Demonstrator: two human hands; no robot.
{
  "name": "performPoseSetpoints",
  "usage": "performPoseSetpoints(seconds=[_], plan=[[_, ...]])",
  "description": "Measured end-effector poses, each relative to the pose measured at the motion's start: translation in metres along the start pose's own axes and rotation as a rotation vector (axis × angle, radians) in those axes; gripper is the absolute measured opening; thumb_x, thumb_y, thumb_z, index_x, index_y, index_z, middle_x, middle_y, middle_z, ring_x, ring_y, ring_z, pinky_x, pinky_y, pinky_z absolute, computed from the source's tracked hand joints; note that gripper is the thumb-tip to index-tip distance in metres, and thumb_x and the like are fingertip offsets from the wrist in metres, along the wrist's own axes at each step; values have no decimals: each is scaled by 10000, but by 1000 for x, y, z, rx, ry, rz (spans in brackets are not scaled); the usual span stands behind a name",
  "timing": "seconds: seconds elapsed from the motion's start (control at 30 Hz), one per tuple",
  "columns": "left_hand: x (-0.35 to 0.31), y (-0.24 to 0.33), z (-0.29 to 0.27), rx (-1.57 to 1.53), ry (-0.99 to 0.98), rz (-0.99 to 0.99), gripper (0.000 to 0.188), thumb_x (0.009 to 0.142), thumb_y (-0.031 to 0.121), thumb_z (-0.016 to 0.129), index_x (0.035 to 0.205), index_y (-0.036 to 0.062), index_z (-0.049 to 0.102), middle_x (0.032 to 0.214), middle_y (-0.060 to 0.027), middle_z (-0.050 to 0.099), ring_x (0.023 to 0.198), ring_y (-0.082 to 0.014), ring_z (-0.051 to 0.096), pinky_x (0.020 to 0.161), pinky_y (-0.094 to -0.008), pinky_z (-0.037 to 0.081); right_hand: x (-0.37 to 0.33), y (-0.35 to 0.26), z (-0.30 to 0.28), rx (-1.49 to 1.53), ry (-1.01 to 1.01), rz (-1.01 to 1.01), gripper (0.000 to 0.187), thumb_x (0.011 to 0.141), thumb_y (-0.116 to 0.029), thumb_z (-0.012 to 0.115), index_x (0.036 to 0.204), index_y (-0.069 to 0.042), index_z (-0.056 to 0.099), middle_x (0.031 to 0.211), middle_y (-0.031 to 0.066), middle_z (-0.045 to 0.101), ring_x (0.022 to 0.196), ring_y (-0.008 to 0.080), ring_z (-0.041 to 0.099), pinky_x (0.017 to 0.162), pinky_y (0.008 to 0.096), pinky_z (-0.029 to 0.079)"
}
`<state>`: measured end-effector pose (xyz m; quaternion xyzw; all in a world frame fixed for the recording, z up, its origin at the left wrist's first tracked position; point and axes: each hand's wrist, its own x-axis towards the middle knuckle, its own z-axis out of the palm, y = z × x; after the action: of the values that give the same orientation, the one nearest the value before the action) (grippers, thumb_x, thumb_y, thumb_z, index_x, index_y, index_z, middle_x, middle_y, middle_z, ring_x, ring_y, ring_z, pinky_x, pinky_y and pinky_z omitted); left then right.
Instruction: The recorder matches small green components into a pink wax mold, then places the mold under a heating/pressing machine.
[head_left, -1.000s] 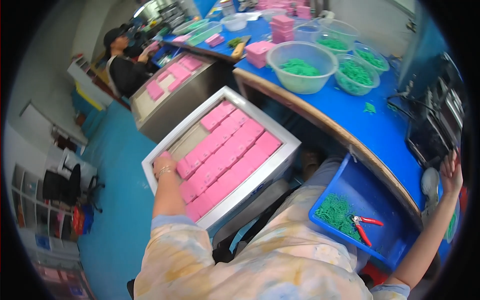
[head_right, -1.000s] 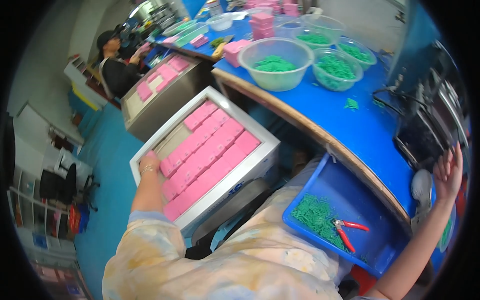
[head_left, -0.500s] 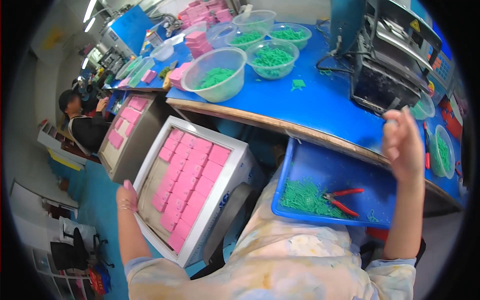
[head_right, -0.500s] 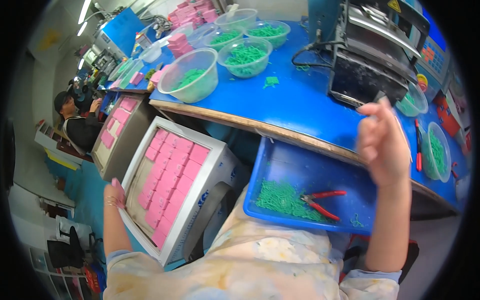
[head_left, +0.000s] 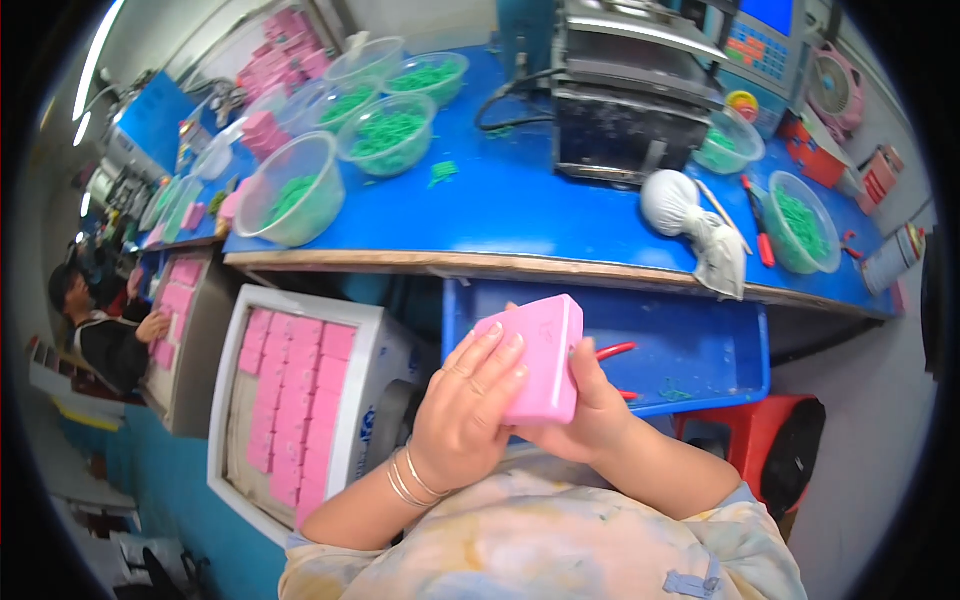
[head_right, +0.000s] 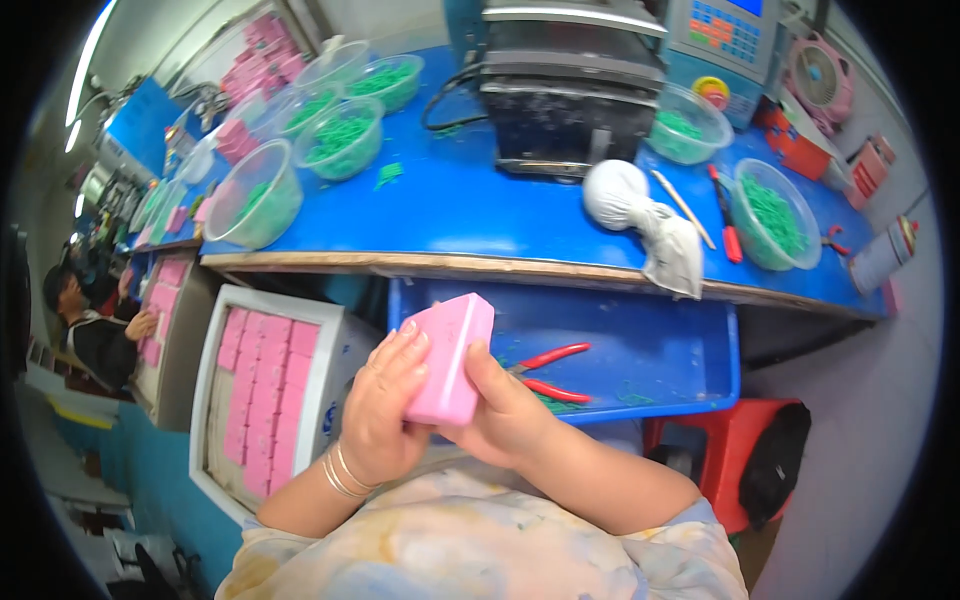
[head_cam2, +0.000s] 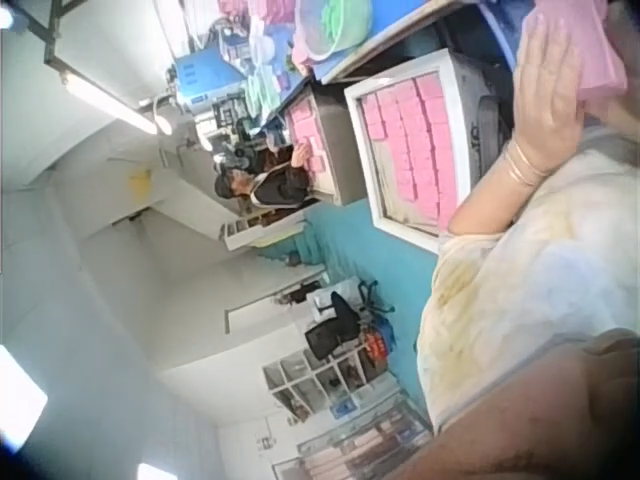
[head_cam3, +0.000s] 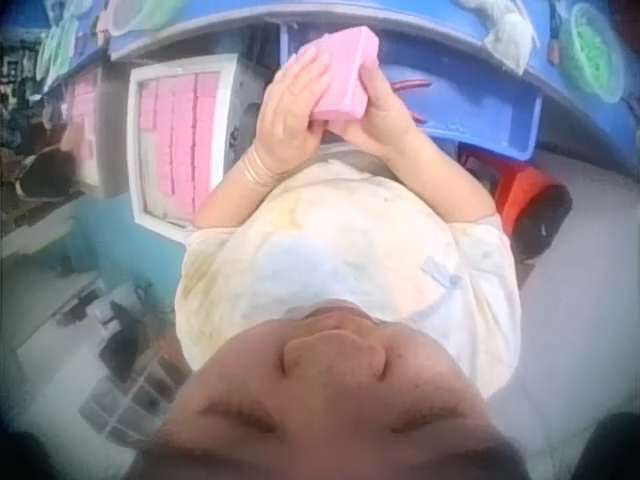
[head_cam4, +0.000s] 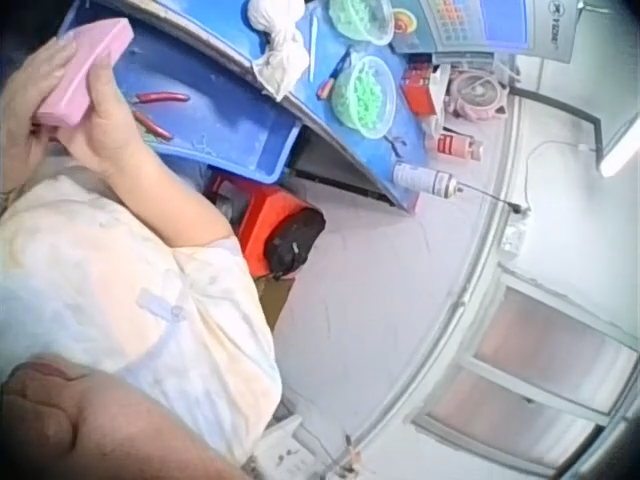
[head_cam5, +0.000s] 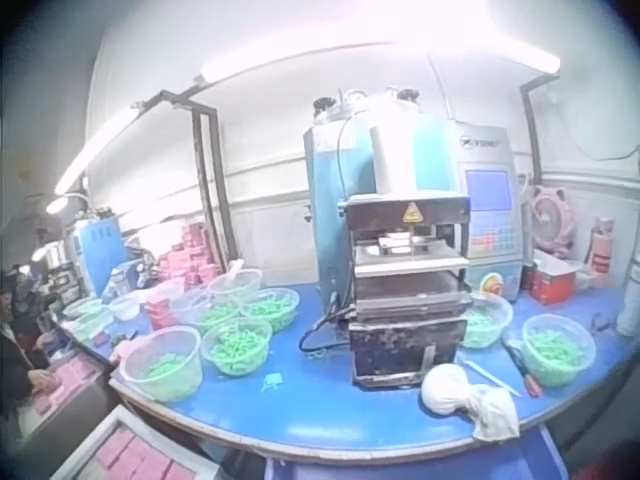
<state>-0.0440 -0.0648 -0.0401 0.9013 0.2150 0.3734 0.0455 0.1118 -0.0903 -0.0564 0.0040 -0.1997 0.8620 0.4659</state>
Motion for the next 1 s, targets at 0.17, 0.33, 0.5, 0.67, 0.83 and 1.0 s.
performPoseSetpoints(seconds=[0.17,0.33,0.5,0.67,0.83,1.0], plan=[[10,23,19,-329,-21,-372,857,681,299,727,1338,5,261,1388,-243,230,1266,-391,294,988,-452,323,-15,-15,-7,-501,338,-272,936,751,-448,671,1401,-121,82,1326,92,303,1232,220,323,984,370,321],[6,27,40,-1201,-144,-719,999,691,172,752,1417,70,73,1435,-169,149,1294,-284,266,991,-397,343,-23,-13,-1,-802,417,-383,1036,690,-470,724,1399,-90,71,1285,117,299,1160,214,362,963,344,315],[5,37,41,-1314,-41,-771,984,715,53,706,1420,79,21,1404,-139,227,1085,-199,507,900,-341,437,-26,-21,3,-1022,408,-350,704,811,-290,613,1363,-37,256,1227,111,416,1126,186,417,969,346,322],[3,43,36,-1255,-8,-768,870,759,88,654,1409,58,77,1350,-147,304,959,-176,562,801,-307,474,-28,-23,8,-1064,393,-315,700,836,-336,588,1369,-29,255,1285,123,395,1139,186,423,973,335,324],[-6,34,29,-1530,176,-1064,502,888,404,339,1178,6,438,878,-125,597,592,-204,582,606,-294,474,-26,-26,-1,-612,466,-295,754,867,-551,423,1361,-6,256,1278,133,413,1148,198,435,948,330,369],[0,-4,17,-1637,311,-1140,474,899,339,324,1210,-5,424,989,-155,607,810,-285,625,800,-375,485,-27,-39,-3,-437,467,-349,734,860,-570,405,1328,-13,314,1222,121,464,1120,211,474,937,353,395]])
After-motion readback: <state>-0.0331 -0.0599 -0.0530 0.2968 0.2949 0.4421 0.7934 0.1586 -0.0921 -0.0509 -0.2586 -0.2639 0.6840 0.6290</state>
